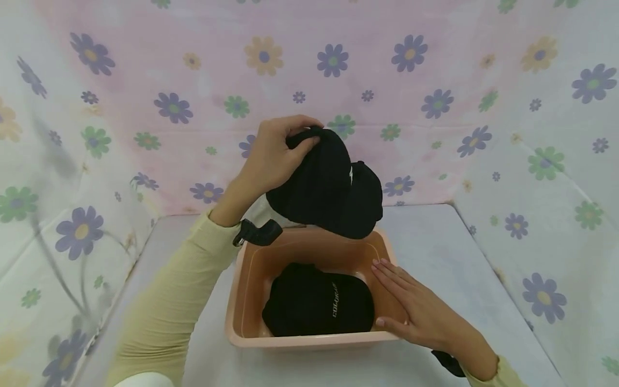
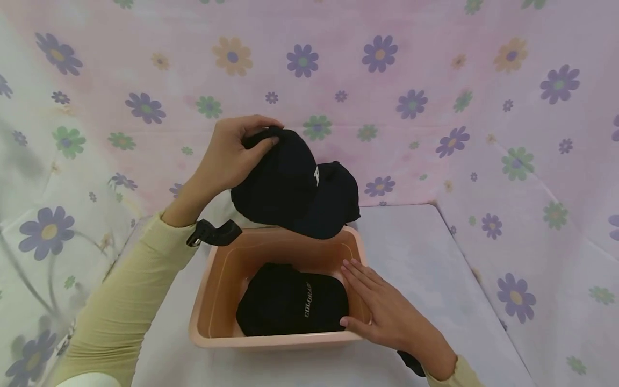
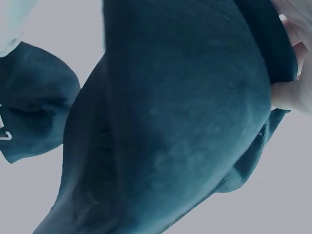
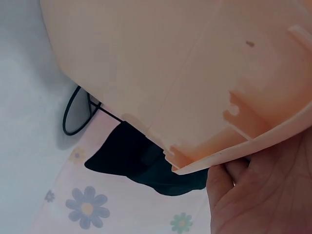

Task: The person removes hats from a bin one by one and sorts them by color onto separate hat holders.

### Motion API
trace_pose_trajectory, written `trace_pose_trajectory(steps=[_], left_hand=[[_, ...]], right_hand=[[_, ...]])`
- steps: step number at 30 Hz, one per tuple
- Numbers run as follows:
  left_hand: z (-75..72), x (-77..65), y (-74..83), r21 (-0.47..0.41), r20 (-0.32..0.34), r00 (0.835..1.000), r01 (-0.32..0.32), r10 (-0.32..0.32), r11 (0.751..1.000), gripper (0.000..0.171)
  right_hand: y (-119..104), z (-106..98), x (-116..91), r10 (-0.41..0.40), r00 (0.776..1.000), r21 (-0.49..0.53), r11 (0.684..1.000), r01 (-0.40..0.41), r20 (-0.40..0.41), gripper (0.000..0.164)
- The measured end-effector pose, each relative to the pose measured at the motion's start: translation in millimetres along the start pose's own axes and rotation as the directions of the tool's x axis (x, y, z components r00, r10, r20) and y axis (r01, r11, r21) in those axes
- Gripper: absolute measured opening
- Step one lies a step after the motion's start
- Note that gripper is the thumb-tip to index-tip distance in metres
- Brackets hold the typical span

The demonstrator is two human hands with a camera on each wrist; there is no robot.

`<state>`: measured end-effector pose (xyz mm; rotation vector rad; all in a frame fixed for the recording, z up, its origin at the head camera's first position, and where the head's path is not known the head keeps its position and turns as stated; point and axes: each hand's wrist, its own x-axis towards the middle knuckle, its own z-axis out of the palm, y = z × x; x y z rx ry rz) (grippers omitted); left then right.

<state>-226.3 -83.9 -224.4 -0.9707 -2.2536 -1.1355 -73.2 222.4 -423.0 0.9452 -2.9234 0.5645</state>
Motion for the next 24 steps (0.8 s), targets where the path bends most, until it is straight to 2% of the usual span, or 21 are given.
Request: trace_pose_trajectory(steps=[8, 11, 20, 24], left_hand=[[32.1, 32.4, -10.8, -0.037, -0.088, 0.994, 0.059, -0.062, 0.998, 0.02], [45.7, 42.7, -16.6, -0.037, -0.1, 0.992, 0.074, -0.078, 0.997, 0.021], [81.6, 63.5, -34.3, -0.023, -0.101, 0.982, 0.157, -0.159, 0.987, 0.024], [94.6, 67.7, -40.3, -0.026, -0.072, 0.979, 0.187, -0.189, 0.982, 0.024]], right_hand=[[-0.4, 0.5, -0.6, 0.008, 1.0, -0.022, 1.0, -0.008, -0.011, 0.087], [-0.2, 1.0, -1.1, 0.009, 1.0, -0.025, 1.0, -0.009, -0.017, 0.087], [-1.0, 1.8, -0.2, 0.017, 1.0, -0.038, 0.999, -0.017, -0.015, 0.087], [-1.0, 2.3, -0.5, 0.022, 1.0, -0.031, 0.999, -0.022, -0.014, 0.088]])
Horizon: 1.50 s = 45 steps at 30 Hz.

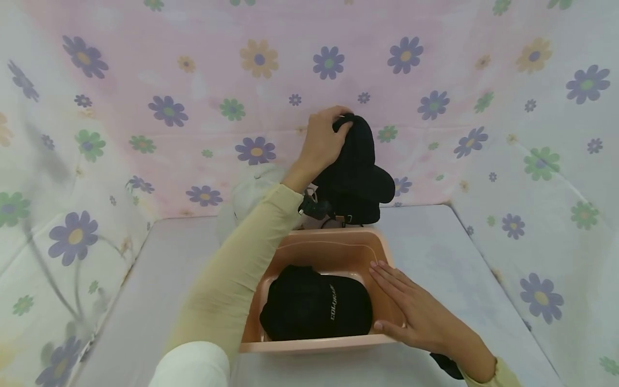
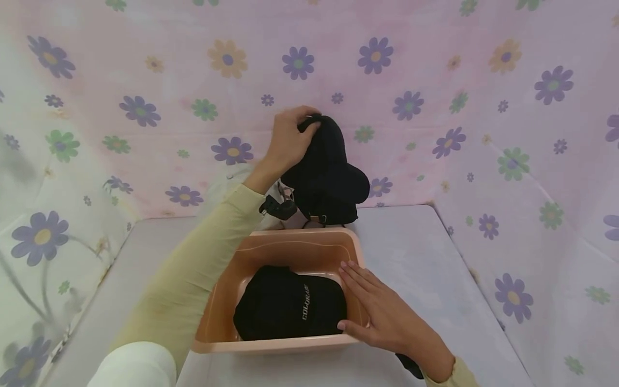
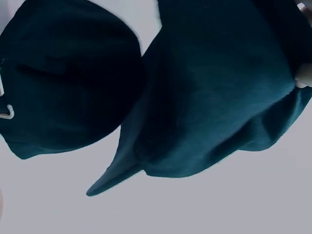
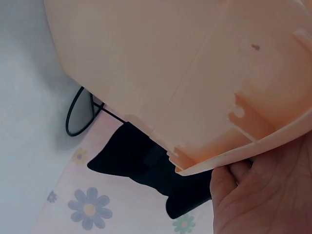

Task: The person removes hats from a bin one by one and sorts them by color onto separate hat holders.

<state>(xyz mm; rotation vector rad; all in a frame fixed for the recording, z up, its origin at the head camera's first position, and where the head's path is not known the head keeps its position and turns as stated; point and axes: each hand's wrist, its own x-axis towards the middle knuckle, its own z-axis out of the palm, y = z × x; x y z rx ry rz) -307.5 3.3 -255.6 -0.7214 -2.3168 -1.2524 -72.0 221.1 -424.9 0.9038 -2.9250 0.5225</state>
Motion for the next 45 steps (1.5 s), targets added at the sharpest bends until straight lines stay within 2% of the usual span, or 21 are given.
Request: trace_pose_trajectory(steps=[8, 15, 20, 24, 29, 32, 35, 37, 39, 41, 42, 44, 45], left_hand=[[23.5, -11.8, -15.6, 0.062, 0.104, 0.993, 0.047, -0.054, 0.997, 0.027], [41.4, -31.4, -40.1, 0.098, 0.187, 0.971, 0.134, -0.151, 0.986, 0.03], [47.7, -37.6, -51.8, 0.087, 0.22, 0.961, 0.149, -0.165, 0.985, 0.029], [46.1, -39.2, -54.7, 0.069, 0.208, 0.967, 0.138, -0.149, 0.988, 0.03], [33.8, -43.5, -51.6, 0.026, 0.174, 0.978, 0.11, -0.113, 0.994, 0.03], [23.3, -47.9, -51.5, -0.009, 0.135, 0.983, 0.13, -0.127, 0.992, 0.027], [11.0, -53.1, -52.2, -0.066, 0.119, 0.972, 0.211, -0.202, 0.975, 0.028], [2.8, -56.4, -53.6, -0.137, 0.145, 0.951, 0.293, -0.274, 0.946, 0.03], [-4.9, -59.1, -54.8, -0.241, 0.212, 0.912, 0.397, -0.351, 0.886, 0.034], [-10.2, -60.3, -57.9, -0.336, 0.29, 0.858, 0.506, -0.424, 0.794, 0.039], [-12.1, -60.6, -59.8, -0.376, 0.329, 0.827, 0.557, -0.455, 0.74, 0.042], [-14.5, -60.9, -63.1, -0.44, 0.399, 0.757, 0.653, -0.517, 0.617, 0.046], [-14.8, -61.0, -65.5, -0.453, 0.426, 0.727, 0.687, -0.539, 0.569, 0.048]], right_hand=[[0.2, 0.4, -0.8, -0.005, 1.0, 0.019, 1.0, 0.005, -0.004, 0.087], [-1.7, 0.3, 0.7, -0.012, 1.0, 0.004, 1.0, 0.012, -0.005, 0.087], [-3.1, 1.2, 1.1, -0.013, 1.0, -0.007, 1.0, 0.013, -0.01, 0.087], [-3.8, 1.5, 1.2, -0.005, 1.0, 0.005, 1.0, 0.005, -0.011, 0.086], [-2.5, 0.7, 2.4, 0.012, 1.0, 0.043, 0.999, -0.013, 0.013, 0.087], [0.4, -3.5, 2.7, 0.036, 0.998, 0.174, 0.984, -0.043, 0.042, 0.084], [6.3, -11.4, 3.4, 0.04, 0.998, 0.315, 0.948, -0.051, 0.04, 0.076], [12.4, -18.1, 6.3, 0.026, 1.0, 0.364, 0.931, -0.027, 0.006, 0.07], [20.9, -25.1, 11.5, 0.012, 0.999, 0.372, 0.928, 0.007, -0.05, 0.063], [31.3, -32.1, 19.2, 0.009, 0.993, 0.361, 0.932, 0.035, -0.119, 0.058], [37.0, -35.0, 23.8, 0.012, 0.988, 0.365, 0.93, 0.044, -0.151, 0.055], [49.5, -40.1, 34.2, 0.029, 0.978, 0.394, 0.917, 0.056, -0.206, 0.05], [56.1, -41.9, 39.9, 0.047, 0.973, 0.414, 0.909, 0.052, -0.225, 0.047]])
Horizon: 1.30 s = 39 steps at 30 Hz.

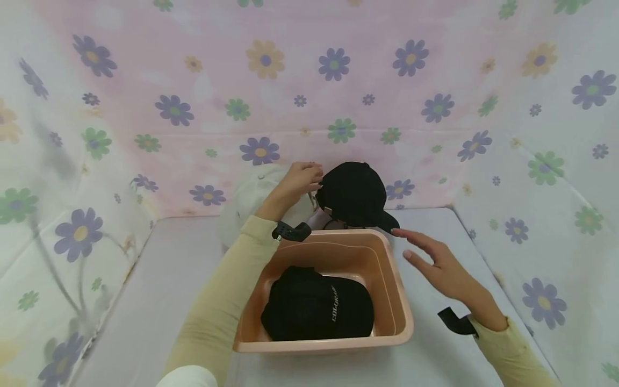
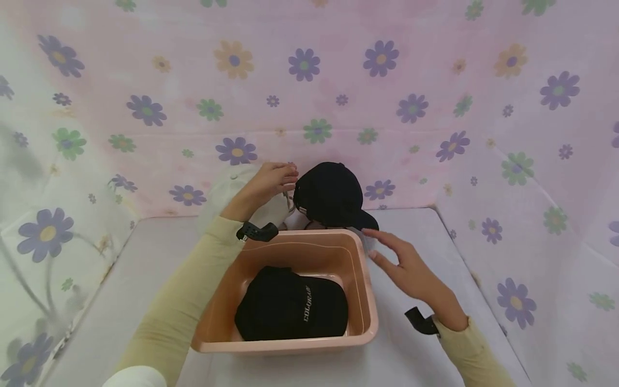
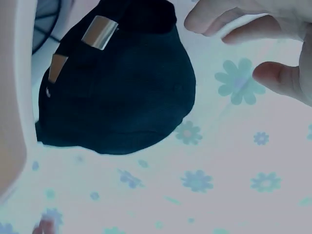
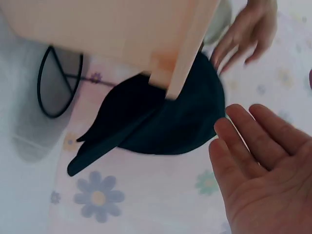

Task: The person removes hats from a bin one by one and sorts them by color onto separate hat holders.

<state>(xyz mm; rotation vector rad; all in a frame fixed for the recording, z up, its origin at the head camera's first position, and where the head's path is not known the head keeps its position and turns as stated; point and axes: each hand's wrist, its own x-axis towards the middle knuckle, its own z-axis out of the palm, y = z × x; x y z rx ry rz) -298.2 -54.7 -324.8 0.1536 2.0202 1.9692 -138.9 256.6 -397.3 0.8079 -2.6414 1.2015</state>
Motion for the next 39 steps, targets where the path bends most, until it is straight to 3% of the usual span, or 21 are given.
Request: trace_pose_trajectory(steps=[3, 7, 9, 12, 15, 20, 23, 26, 29, 32, 38, 39], left_hand=[[-3.9, -0.3, -3.6, -0.124, 0.015, 0.994, 0.109, -0.108, 0.986, 0.05], [-3.8, -1.4, -7.8, -0.253, 0.024, 0.983, 0.183, -0.183, 0.95, 0.05], [-2.3, -1.7, -9.5, -0.292, 0.028, 0.977, 0.208, -0.209, 0.933, 0.052], [0.8, -0.4, -12.3, -0.336, 0.042, 0.968, 0.245, -0.246, 0.909, 0.058], [3.5, 1.7, -15.4, -0.363, 0.057, 0.961, 0.272, -0.27, 0.891, 0.062], [6.9, 7.5, -22.4, -0.428, 0.047, 0.961, 0.267, -0.274, 0.863, 0.064], [10.3, 10.5, -25.7, -0.481, 0.027, 0.963, 0.249, -0.27, 0.84, 0.059], [14.7, 11.0, -26.6, -0.527, 0.0, 0.963, 0.229, -0.269, 0.818, 0.051], [17.9, 11.1, -27.8, -0.536, -0.018, 0.965, 0.212, -0.262, 0.817, 0.048], [21.1, 12.5, -29.5, -0.519, -0.024, 0.973, 0.183, -0.229, 0.835, 0.054], [27.5, 7.8, -33.2, -0.41, -0.11, 0.98, 0.11, -0.168, 0.906, 0.065], [29.0, 6.6, -34.1, -0.379, -0.129, 0.978, 0.104, -0.164, 0.92, 0.055]], right_hand=[[18.9, -5.5, 20.1, 0.058, 0.997, 0.058, 0.997, -0.055, -0.05, 0.039], [49.3, -4.9, 45.0, 0.183, 0.979, 0.078, 0.981, -0.177, -0.084, 0.04], [65.6, -1.0, 55.4, 0.251, 0.963, 0.074, 0.967, -0.245, -0.097, 0.044], [88.5, 6.5, 67.9, 0.377, 0.92, 0.105, 0.924, -0.367, -0.105, 0.051], [106.9, 14.6, 78.0, 0.516, 0.856, 0.179, 0.846, -0.502, -0.036, 0.06], [122.3, 26.4, 87.1, 0.626, 0.75, 0.367, 0.66, -0.655, 0.214, 0.067], [126.2, 30.8, 87.6, 0.638, 0.726, 0.45, 0.586, -0.674, 0.257, 0.062], [128.0, 31.0, 88.5, 0.644, 0.721, 0.54, 0.523, -0.659, 0.255, 0.061], [130.5, 30.6, 91.1, 0.644, 0.724, 0.613, 0.475, -0.631, 0.246, 0.065], [133.3, 28.5, 94.4, 0.648, 0.728, 0.637, 0.469, -0.612, 0.222, 0.067], [136.5, 14.3, 104.2, 0.647, 0.747, 0.62, 0.527, -0.581, 0.15, 0.072], [136.8, 11.2, 106.0, 0.649, 0.748, 0.608, 0.541, -0.581, 0.138, 0.072]])
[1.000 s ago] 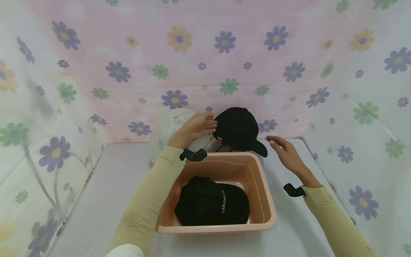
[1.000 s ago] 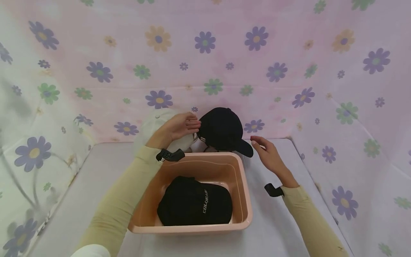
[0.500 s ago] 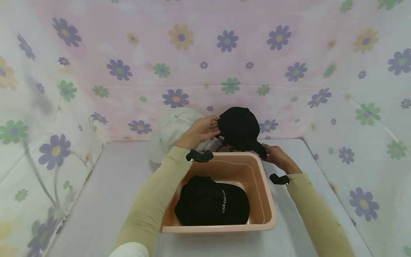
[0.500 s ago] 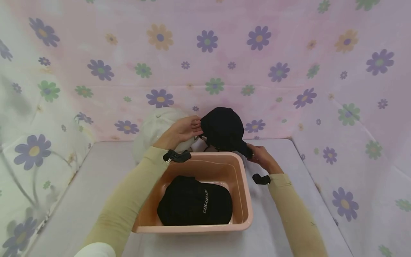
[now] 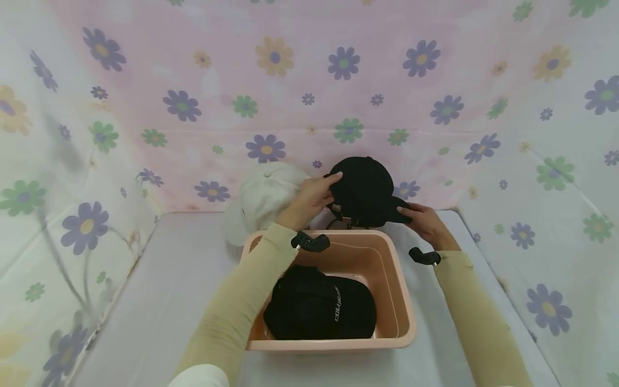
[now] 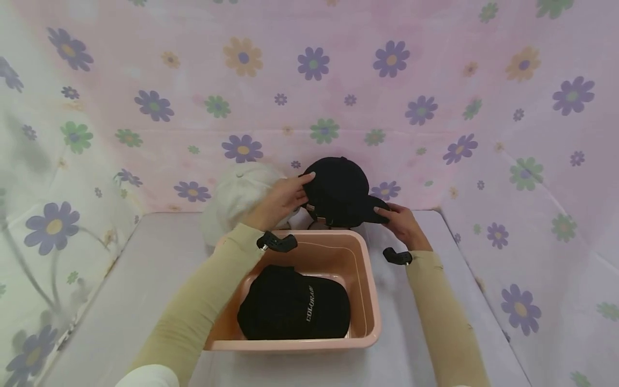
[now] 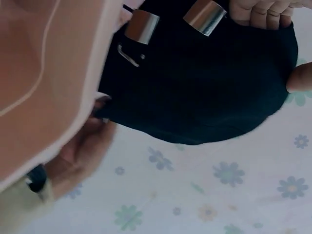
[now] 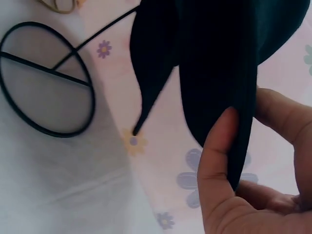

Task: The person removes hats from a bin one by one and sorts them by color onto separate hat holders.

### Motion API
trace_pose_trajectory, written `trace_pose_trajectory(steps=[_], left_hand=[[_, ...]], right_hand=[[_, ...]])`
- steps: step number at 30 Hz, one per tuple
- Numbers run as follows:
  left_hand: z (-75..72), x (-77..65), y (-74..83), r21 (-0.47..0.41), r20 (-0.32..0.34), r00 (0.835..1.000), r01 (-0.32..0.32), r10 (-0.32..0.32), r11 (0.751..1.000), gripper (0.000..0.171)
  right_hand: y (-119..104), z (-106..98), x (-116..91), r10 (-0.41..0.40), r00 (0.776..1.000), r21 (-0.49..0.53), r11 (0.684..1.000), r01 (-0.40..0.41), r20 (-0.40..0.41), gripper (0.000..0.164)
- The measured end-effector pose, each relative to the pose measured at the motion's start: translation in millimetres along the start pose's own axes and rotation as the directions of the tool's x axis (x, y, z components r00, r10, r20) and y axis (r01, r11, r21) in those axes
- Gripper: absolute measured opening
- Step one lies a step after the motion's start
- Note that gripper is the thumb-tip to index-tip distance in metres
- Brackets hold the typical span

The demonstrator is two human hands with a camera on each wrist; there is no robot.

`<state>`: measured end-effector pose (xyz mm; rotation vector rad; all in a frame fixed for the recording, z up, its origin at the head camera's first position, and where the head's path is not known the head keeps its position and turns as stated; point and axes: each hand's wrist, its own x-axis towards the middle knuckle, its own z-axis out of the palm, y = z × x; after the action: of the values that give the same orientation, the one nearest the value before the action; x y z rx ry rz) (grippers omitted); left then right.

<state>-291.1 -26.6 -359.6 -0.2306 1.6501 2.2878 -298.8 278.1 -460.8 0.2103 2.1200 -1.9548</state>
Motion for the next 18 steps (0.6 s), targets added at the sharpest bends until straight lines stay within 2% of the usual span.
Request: trace_pose_trajectory(steps=[2, 3, 6, 8, 11, 14, 18], left_hand=[[0.7, -1.8, -3.4, 0.047, -0.023, 0.999, -0.027, 0.028, 0.999, 0.031], [1.1, -2.3, -5.3, 0.074, -0.034, 0.998, -0.043, 0.046, 0.996, 0.032], [2.4, -3.9, -10.4, 0.131, -0.065, 0.993, -0.089, 0.098, 0.987, 0.054], [2.7, -5.0, -13.8, 0.193, -0.089, 0.988, -0.107, 0.125, 0.975, 0.05], [3.5, -7.8, -17.6, 0.282, -0.126, 0.983, -0.094, 0.135, 0.955, 0.041], [4.5, -10.5, -20.9, 0.331, -0.136, 0.983, -0.072, 0.123, 0.941, 0.055], [3.8, -10.1, -25.4, 0.344, -0.133, 0.985, -0.055, 0.106, 0.937, 0.077]], right_hand=[[-5.9, -2.5, 2.6, -0.015, 1.0, -0.019, 1.0, 0.015, -0.013, 0.074], [-8.7, -3.4, 3.7, -0.019, 1.0, -0.022, 1.0, 0.019, -0.017, 0.075], [-15.4, -4.2, 6.5, -0.016, 0.999, -0.052, 0.999, 0.015, -0.032, 0.077], [-18.2, -3.2, 7.7, -0.012, 0.999, -0.061, 0.998, 0.01, -0.032, 0.077], [-19.3, -1.9, 9.5, 0.004, 0.999, -0.059, 0.998, -0.006, -0.036, 0.076], [-19.0, -0.7, 10.2, 0.023, 0.999, -0.068, 0.997, -0.025, -0.029, 0.078], [-19.0, 0.1, 10.9, 0.035, 0.999, -0.109, 0.993, -0.037, -0.013, 0.079]])
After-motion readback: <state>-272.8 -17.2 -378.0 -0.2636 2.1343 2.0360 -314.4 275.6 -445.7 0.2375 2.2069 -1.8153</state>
